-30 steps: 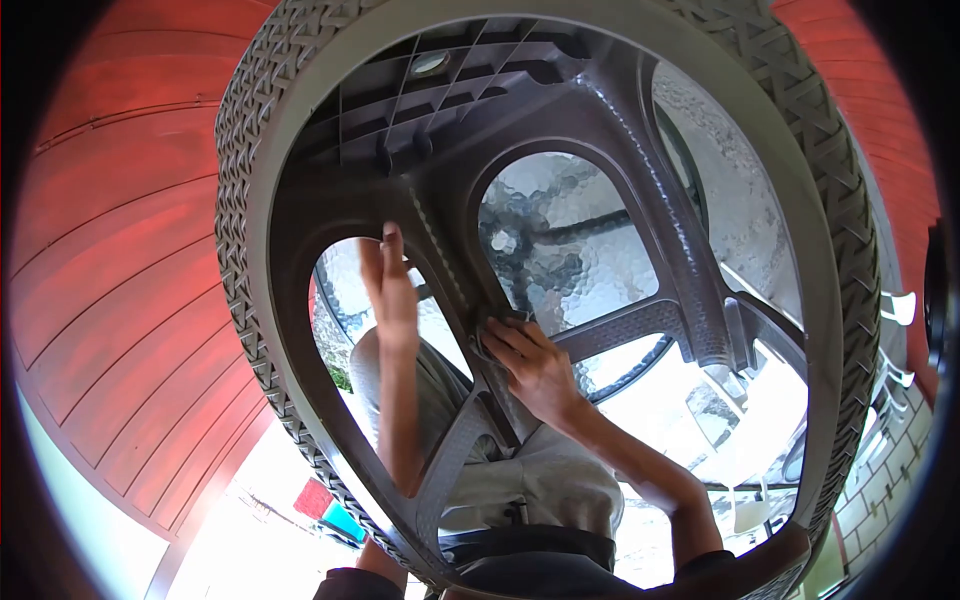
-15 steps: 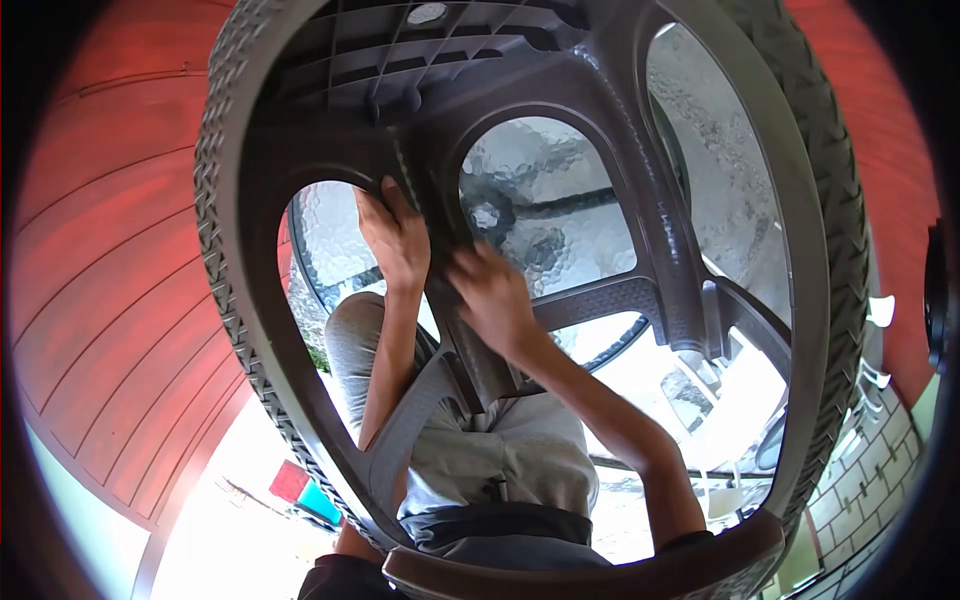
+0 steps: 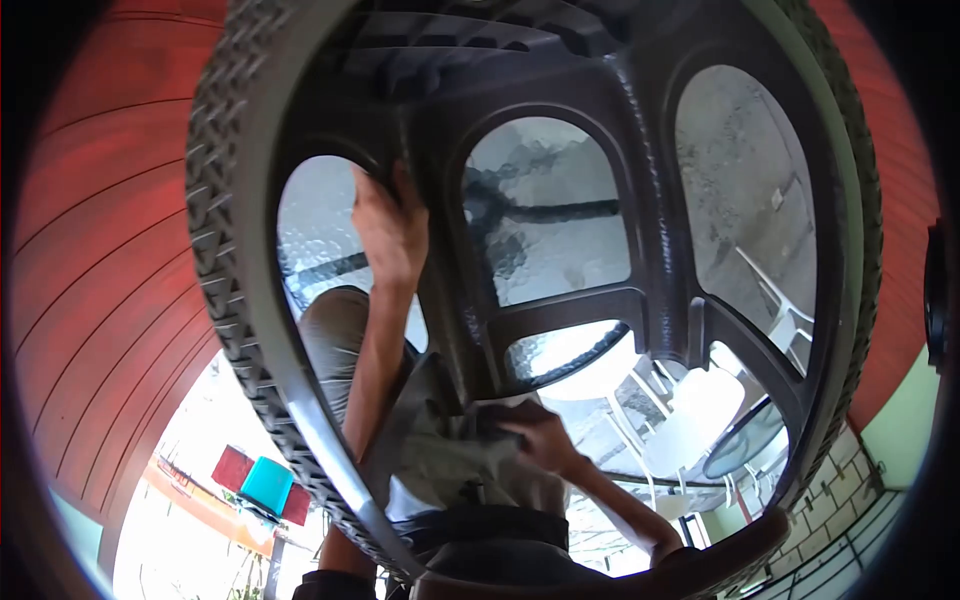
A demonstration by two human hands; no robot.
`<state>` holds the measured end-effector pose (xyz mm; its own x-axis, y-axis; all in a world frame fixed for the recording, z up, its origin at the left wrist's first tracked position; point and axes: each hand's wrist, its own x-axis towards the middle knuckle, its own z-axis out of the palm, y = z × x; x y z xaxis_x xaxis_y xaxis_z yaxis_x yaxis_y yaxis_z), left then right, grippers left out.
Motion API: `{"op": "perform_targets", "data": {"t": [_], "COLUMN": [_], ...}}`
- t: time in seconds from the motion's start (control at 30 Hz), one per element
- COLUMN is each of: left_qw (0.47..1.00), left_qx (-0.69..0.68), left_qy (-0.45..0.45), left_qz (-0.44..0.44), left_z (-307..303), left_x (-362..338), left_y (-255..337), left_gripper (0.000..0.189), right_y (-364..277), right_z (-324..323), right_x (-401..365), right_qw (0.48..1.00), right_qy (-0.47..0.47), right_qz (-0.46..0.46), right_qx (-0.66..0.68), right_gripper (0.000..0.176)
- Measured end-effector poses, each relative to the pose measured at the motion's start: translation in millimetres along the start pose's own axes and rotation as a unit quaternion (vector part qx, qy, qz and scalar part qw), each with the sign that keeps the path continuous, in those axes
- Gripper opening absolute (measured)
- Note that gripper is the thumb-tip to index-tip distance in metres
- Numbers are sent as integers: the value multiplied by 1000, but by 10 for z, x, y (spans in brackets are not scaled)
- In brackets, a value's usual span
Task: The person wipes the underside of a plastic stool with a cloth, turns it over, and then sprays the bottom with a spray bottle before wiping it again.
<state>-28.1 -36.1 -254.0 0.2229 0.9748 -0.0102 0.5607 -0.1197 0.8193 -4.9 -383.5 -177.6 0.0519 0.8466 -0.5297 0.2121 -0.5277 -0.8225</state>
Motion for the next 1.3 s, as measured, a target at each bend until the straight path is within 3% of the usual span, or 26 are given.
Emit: {"op": "perform_targets", "data": {"t": [0.07, 0.13, 0.2, 0.3, 0.4, 0.47, 0.6, 0.9, 1.0, 1.07, 1.13, 1.3], "left_qw": [1000, 1000, 1000, 1000, 1000, 999, 999, 999, 999, 999, 999, 998], "left_qx": [3, -6, -4, 10, 19, 24, 30, -7, -5, -13, 9, 20], "left_qy": [-12, 1, 5, -2, -9, -23, -44, -43, -38, -38, -43, -55], "left_qz": [-2, 9, 14, 0, -5, -8, -2, 0, 5, 11, 12, 21], "left_z": [-2, 24, 32, 14, 8, 8, 13, 42, 53, 47, 31, 1], "left_x": [0, -2, 9, 21, 36, 47, 54, 18, 29, 35, 43, 48], "left_y": [-19, -14, 15, 75, 111, 71, 113, 114, 139, 119, 153, 188], "left_gripper": [40, 39, 39, 40, 43, 45, 44, 46, 47, 48, 49, 52], "right_y": [-128, -77, -166, 57, 361, 530, 534, 266, 312, 514, 606, 610], "right_z": [-470, -945, -1427, -1506, -1138, -952, -889, -1433, -1286, -1070, -900, -1014], "right_x": [156, 367, 574, 365, 28, -199, -202, 848, 455, 41, -252, 133], "right_qw": [994, 963, 878, 820, 807, 817, 801, 830, 834, 823, 828, 813], "right_qy": [109, 260, 404, 465, 440, 464, 482, 484, 474, 466, 464, 488], "right_qz": [-8, -2, -3, 32, 23, 70, 77, -9, 29, 37, 95, 48], "right_qx": [11, -76, -255, -332, -394, -335, -346, -276, -281, -322, -301, -315], "right_gripper": [62, 63, 58, 51, 39, 38, 35, 59, 56, 45, 45, 51]}}
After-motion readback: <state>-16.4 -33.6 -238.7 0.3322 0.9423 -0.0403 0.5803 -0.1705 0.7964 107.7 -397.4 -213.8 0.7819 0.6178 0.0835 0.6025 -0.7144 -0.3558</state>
